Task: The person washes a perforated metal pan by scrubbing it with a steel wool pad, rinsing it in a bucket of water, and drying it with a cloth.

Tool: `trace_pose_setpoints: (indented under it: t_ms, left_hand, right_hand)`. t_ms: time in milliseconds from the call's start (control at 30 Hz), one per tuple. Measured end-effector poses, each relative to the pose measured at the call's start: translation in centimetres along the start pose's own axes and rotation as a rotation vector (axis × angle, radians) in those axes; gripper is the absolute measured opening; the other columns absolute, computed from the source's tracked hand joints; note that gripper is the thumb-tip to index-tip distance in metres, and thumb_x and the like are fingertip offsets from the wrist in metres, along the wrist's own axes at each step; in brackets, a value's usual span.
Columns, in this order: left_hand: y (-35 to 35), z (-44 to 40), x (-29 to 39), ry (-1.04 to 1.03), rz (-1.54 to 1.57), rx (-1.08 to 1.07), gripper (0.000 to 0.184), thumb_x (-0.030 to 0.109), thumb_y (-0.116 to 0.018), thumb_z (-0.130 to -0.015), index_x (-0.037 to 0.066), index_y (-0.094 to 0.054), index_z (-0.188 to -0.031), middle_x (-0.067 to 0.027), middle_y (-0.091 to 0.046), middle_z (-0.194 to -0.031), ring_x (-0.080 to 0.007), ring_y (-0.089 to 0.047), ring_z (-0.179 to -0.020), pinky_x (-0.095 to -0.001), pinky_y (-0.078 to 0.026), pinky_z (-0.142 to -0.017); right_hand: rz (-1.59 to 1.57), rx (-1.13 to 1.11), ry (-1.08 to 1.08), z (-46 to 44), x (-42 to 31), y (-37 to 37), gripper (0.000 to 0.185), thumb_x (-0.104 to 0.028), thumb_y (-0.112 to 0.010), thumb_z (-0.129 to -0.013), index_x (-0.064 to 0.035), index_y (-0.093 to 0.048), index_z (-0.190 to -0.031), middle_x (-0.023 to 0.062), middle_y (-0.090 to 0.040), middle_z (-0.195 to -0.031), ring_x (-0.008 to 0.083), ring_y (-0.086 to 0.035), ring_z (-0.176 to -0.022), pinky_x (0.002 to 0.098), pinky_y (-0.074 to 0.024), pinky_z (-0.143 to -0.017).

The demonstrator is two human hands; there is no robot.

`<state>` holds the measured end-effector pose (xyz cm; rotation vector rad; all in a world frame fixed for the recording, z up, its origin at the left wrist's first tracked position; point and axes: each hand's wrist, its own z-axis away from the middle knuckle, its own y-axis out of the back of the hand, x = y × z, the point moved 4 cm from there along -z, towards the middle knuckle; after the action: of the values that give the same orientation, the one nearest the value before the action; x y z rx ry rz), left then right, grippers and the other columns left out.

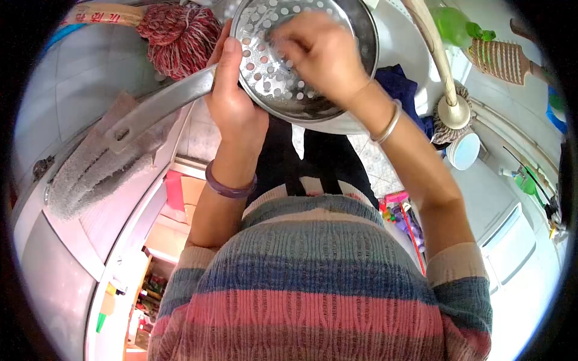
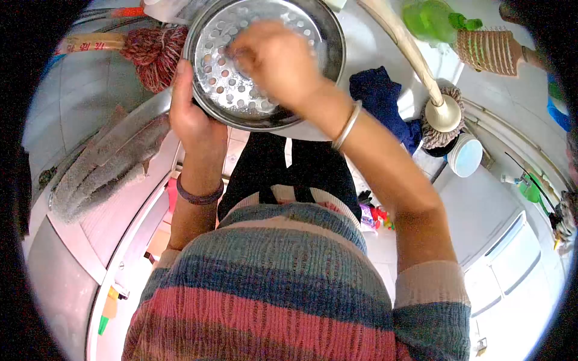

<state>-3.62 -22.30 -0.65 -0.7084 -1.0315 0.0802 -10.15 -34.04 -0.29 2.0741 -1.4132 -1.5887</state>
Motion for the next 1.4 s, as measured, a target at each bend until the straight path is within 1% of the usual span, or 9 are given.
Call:
trace_pose_setpoints:
  t_ms: [67,200,300,500,700,967,1100,1300,1400]
  left_hand:
    - [-0.1,-0.2,0.1,-0.009,-0.011,0.003,0.042,0.021,-0.049,-0.094,-0.004,-0.045,-0.128,-0.0120,-0.057,-0.117,-0.0179,-0.057,-0.104,-0.0308,-0.044,-0.091]
    - [0.0,0.0,0.4,0.017,0.021,-0.018,0.040,0.021,-0.047,-0.095,-0.002,-0.046,-0.127,-0.0112,-0.059,-0.113,-0.0170,-0.058,-0.099,-0.0297,-0.046,-0.088]
    - [0.1,-0.5,0.7,-0.013,0.000,0.030,0.034,0.026,-0.041,-0.097,-0.001,-0.057,-0.112,-0.0103,-0.064,-0.102,-0.0180,-0.061,-0.094,-0.0322,-0.048,-0.085]
    - [0.0,-0.5,0.5,0.039,0.052,-0.025,0.033,0.022,-0.044,-0.097,-0.001,-0.052,-0.119,-0.0086,-0.062,-0.105,-0.0165,-0.060,-0.091,-0.0296,-0.048,-0.079]
    - [0.3,-0.8,0.9,0.010,0.005,-0.069,0.032,0.021,-0.043,-0.097,0.000,-0.051,-0.119,-0.0092,-0.062,-0.106,-0.0164,-0.061,-0.092,-0.0287,-0.048,-0.081]
    - [0.5,-0.9,0.2,0.022,0.041,-0.024,0.034,0.025,-0.042,-0.097,-0.002,-0.055,-0.114,-0.0107,-0.063,-0.104,-0.0182,-0.061,-0.092,-0.0306,-0.048,-0.083]
    - [0.7,-0.9,0.3,0.087,0.056,-0.015,0.032,0.020,-0.046,-0.095,0.000,-0.053,-0.119,-0.0074,-0.062,-0.105,-0.0140,-0.059,-0.091,-0.0263,-0.046,-0.081]
    - [0.5,-0.8,0.0,0.048,0.032,-0.062,0.033,0.020,-0.046,-0.095,0.000,-0.053,-0.120,-0.0066,-0.062,-0.103,-0.0149,-0.060,-0.089,-0.0283,-0.046,-0.081]
    - [0.6,-0.8,0.7,0.015,0.035,-0.009,0.035,0.026,-0.040,-0.097,-0.001,-0.058,-0.109,-0.0110,-0.065,-0.102,-0.0190,-0.062,-0.090,-0.0319,-0.049,-0.082]
  right_hand:
    - [-0.220,-0.061,0.050,1.7,-3.5,-1.3,0.017,-0.006,-0.071,-0.070,-0.0090,-0.068,-0.086,0.0091,-0.063,-0.084,0.0282,-0.062,-0.081,0.0341,-0.0503,-0.071]
    - [-0.010,-0.015,-0.025,-0.3,0.4,0.2,0.014,-0.006,-0.071,-0.068,-0.0091,-0.067,-0.081,0.0061,-0.061,-0.083,0.0256,-0.060,-0.080,0.0339,-0.0499,-0.069]
    - [-0.163,-0.196,0.209,1.4,-2.8,-1.2,0.013,-0.007,-0.071,-0.067,-0.0085,-0.066,-0.079,0.0054,-0.060,-0.080,0.0249,-0.059,-0.079,0.0327,-0.0497,-0.068]
    - [-0.100,-0.034,0.242,-1.1,-2.8,-0.6,0.013,-0.010,-0.069,-0.068,-0.0081,-0.066,-0.080,0.0068,-0.058,-0.082,0.0265,-0.058,-0.079,0.0344,-0.0490,-0.070]
    - [-0.064,-0.389,0.318,2.1,-2.8,-0.4,0.013,-0.010,-0.062,-0.061,-0.0072,-0.063,-0.074,0.0021,-0.057,-0.085,0.0200,-0.056,-0.089,0.0308,-0.0512,-0.074]
    - [-0.118,-0.351,0.290,2.3,-2.8,-0.4,0.017,-0.008,-0.069,-0.062,-0.0064,-0.065,-0.078,0.0052,-0.055,-0.081,0.0243,-0.056,-0.081,0.0335,-0.0497,-0.069]
    - [-0.114,-0.212,0.241,-0.2,-3.8,-1.4,0.013,-0.006,-0.067,-0.064,-0.0051,-0.065,-0.077,0.0055,-0.056,-0.083,0.0244,-0.057,-0.082,0.0332,-0.0499,-0.070]
    - [-0.105,-0.385,0.284,2.1,-3.3,-0.9,0.007,-0.008,-0.062,-0.062,-0.0062,-0.062,-0.069,0.0050,-0.056,-0.081,0.0244,-0.057,-0.088,0.0319,-0.0490,-0.081]
    - [-0.087,-0.322,0.280,1.2,-4.0,-1.5,0.010,-0.008,-0.063,-0.061,-0.0057,-0.063,-0.070,0.0049,-0.057,-0.084,0.0239,-0.057,-0.088,0.0316,-0.0496,-0.080]
